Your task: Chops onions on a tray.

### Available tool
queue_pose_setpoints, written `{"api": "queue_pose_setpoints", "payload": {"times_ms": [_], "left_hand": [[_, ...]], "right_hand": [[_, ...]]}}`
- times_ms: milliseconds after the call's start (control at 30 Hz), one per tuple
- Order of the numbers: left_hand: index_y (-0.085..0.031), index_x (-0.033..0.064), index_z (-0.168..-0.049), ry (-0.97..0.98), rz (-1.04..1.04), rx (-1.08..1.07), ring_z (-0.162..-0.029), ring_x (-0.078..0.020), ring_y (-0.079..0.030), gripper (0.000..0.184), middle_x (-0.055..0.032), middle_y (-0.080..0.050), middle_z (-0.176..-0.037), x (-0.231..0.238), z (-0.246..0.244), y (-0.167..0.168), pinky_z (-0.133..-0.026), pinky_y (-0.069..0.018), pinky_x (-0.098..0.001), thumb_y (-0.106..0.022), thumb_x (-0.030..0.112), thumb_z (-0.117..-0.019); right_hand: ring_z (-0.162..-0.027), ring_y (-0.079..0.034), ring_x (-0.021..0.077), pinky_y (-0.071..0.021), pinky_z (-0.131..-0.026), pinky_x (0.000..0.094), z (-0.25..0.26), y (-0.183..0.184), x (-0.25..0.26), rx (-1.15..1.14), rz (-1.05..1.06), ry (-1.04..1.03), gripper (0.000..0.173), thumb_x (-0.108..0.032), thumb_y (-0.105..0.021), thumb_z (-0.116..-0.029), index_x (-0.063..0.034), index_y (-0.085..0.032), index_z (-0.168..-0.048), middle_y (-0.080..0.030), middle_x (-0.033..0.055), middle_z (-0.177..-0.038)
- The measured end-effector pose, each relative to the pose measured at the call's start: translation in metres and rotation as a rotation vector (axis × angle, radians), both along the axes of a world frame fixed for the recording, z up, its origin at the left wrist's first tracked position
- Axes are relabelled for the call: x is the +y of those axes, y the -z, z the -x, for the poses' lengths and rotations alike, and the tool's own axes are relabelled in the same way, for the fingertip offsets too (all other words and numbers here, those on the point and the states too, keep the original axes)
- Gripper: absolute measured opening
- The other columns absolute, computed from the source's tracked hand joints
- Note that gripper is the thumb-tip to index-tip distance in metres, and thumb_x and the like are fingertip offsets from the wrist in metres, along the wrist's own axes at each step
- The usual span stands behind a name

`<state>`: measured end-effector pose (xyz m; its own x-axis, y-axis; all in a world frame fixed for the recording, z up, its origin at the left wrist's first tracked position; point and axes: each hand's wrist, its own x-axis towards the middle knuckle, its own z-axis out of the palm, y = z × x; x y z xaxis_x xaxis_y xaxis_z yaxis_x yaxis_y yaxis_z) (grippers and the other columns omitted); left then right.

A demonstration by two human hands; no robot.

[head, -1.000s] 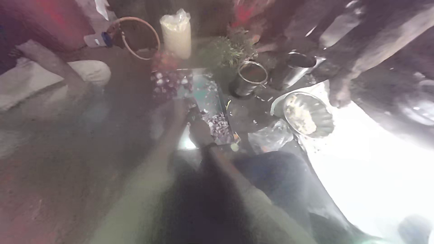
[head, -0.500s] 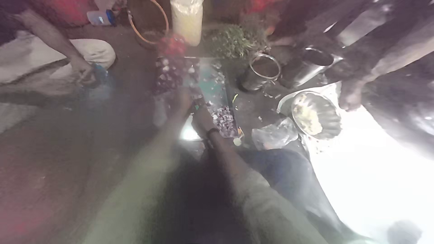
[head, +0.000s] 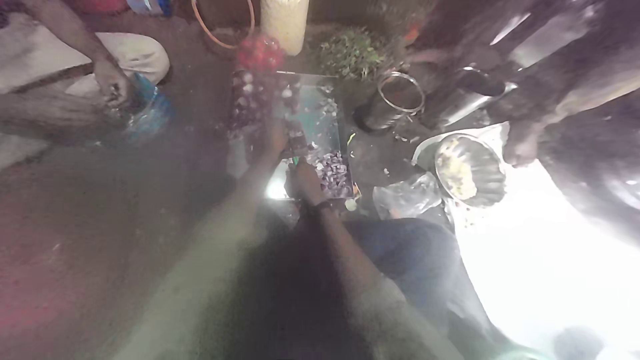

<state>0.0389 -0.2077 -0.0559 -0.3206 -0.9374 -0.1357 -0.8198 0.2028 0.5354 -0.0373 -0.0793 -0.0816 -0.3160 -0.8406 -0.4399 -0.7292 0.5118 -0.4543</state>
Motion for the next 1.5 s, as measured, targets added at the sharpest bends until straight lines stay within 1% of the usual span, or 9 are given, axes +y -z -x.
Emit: {"api": "queue_pose_setpoints", "payload": {"times_ms": [100, 200, 267, 500, 833, 967, 1167, 1333, 1500], "left_hand": [[-0.075, 0.0011, -0.106, 0.005, -0.025, -0.012, -0.122, -0.0394, -0.063, 0.016, -0.0227, -0.069, -0.123, 0.003, 0.003, -0.006, -0.106, -0.0486, -0.0591, -0.066, 0.008, -0.0947], [-0.075, 0.0001, -0.107, 0.004, -0.011, -0.016, -0.118, -0.0406, -0.065, 0.018, -0.024, -0.07, -0.119, 0.004, 0.004, -0.008, -0.103, -0.0501, -0.0598, -0.064, 0.01, -0.0958], [-0.075, -0.0012, -0.107, -0.012, -0.034, 0.013, -0.117, -0.0396, -0.066, 0.018, -0.0236, -0.071, -0.118, 0.006, 0.002, -0.009, -0.104, -0.0501, -0.0583, -0.065, 0.009, -0.0958], [-0.076, 0.0017, -0.104, -0.014, 0.009, -0.005, -0.118, -0.0394, -0.066, 0.016, -0.0223, -0.071, -0.118, -0.003, 0.006, 0.004, -0.103, -0.051, -0.0583, -0.067, 0.01, -0.0934], [-0.077, 0.0033, -0.105, -0.013, 0.073, 0.064, -0.118, -0.0389, -0.065, 0.018, -0.0213, -0.071, -0.118, -0.013, -0.004, 0.025, -0.106, -0.0492, -0.0587, -0.065, 0.015, -0.0963], [-0.077, 0.004, -0.103, -0.009, 0.054, 0.051, -0.116, -0.0393, -0.066, 0.017, -0.0208, -0.072, -0.116, -0.014, -0.002, 0.02, -0.103, -0.0496, -0.0605, -0.064, 0.01, -0.0942], [-0.076, 0.0022, -0.099, -0.036, 0.061, 0.029, -0.111, -0.0384, -0.068, 0.016, -0.0203, -0.073, -0.111, -0.01, -0.001, 0.019, -0.098, -0.0528, -0.0594, -0.067, 0.013, -0.093], [-0.075, 0.0008, -0.106, -0.02, -0.011, -0.017, -0.116, -0.0416, -0.066, 0.019, -0.0239, -0.071, -0.117, -0.006, 0.005, 0.001, -0.1, -0.0511, -0.0613, -0.067, 0.013, -0.094], [-0.076, 0.0001, -0.101, 0.016, 0.037, 0.013, -0.119, -0.0422, -0.064, 0.016, -0.0239, -0.071, -0.117, -0.009, 0.003, 0.009, -0.104, -0.0484, -0.0615, -0.067, 0.01, -0.0924]], "right_hand": [[-0.097, -0.07, 0.0407, -0.0573, -0.078, 0.0616, 0.004, 0.01, -0.007, 0.015, 0.106, -0.077, 0.033, -0.031, -0.056, -0.1047, -0.0022, -0.065, -0.118, -0.069, 0.0227, -0.106], [-0.103, -0.069, 0.0441, -0.0558, -0.083, 0.0645, 0.005, 0.002, -0.018, 0.008, 0.097, -0.085, 0.037, -0.029, -0.059, -0.1036, -0.0021, -0.062, -0.128, -0.068, 0.0258, -0.116], [-0.1, -0.069, 0.0442, -0.056, -0.079, 0.0646, 0.002, 0.003, -0.017, 0.014, 0.058, -0.037, 0.039, -0.031, -0.062, -0.1013, -0.0011, -0.061, -0.126, -0.068, 0.0261, -0.113], [-0.097, -0.072, 0.0366, -0.0577, -0.082, 0.0567, 0.006, -0.005, 0.002, 0.011, -0.034, 0.028, 0.044, -0.042, -0.047, -0.1086, -0.004, -0.054, -0.13, -0.071, 0.0191, -0.103], [-0.095, -0.071, 0.0386, -0.0576, -0.08, 0.0584, 0.006, -0.001, 0.006, -0.033, -0.013, 0.038, 0.043, -0.042, -0.048, -0.1086, -0.0046, -0.055, -0.13, -0.07, 0.0204, -0.102], [-0.096, -0.071, 0.0392, -0.0567, -0.08, 0.0593, 0.007, -0.001, 0.007, -0.047, 0.006, 0.033, 0.043, -0.042, -0.046, -0.1097, -0.0045, -0.055, -0.128, -0.069, 0.021, -0.102], [-0.091, -0.071, 0.0393, -0.0577, -0.076, 0.0597, 0.01, 0.008, 0.006, -0.048, 0.021, 0.05, 0.043, -0.042, -0.049, -0.1082, -0.0049, -0.056, -0.128, -0.07, 0.0208, -0.099], [-0.089, -0.071, 0.038, -0.0573, -0.075, 0.059, 0.01, 0.003, 0.008, -0.058, 0.032, 0.05, 0.04, -0.042, -0.047, -0.1091, -0.0064, -0.055, -0.127, -0.069, 0.0191, -0.097], [-0.091, -0.07, 0.0397, -0.057, -0.076, 0.0591, 0.009, 0.001, 0.009, -0.056, 0.052, 0.023, 0.041, -0.04, -0.048, -0.1094, -0.003, -0.054, -0.127, -0.068, 0.0214, -0.098]]}}
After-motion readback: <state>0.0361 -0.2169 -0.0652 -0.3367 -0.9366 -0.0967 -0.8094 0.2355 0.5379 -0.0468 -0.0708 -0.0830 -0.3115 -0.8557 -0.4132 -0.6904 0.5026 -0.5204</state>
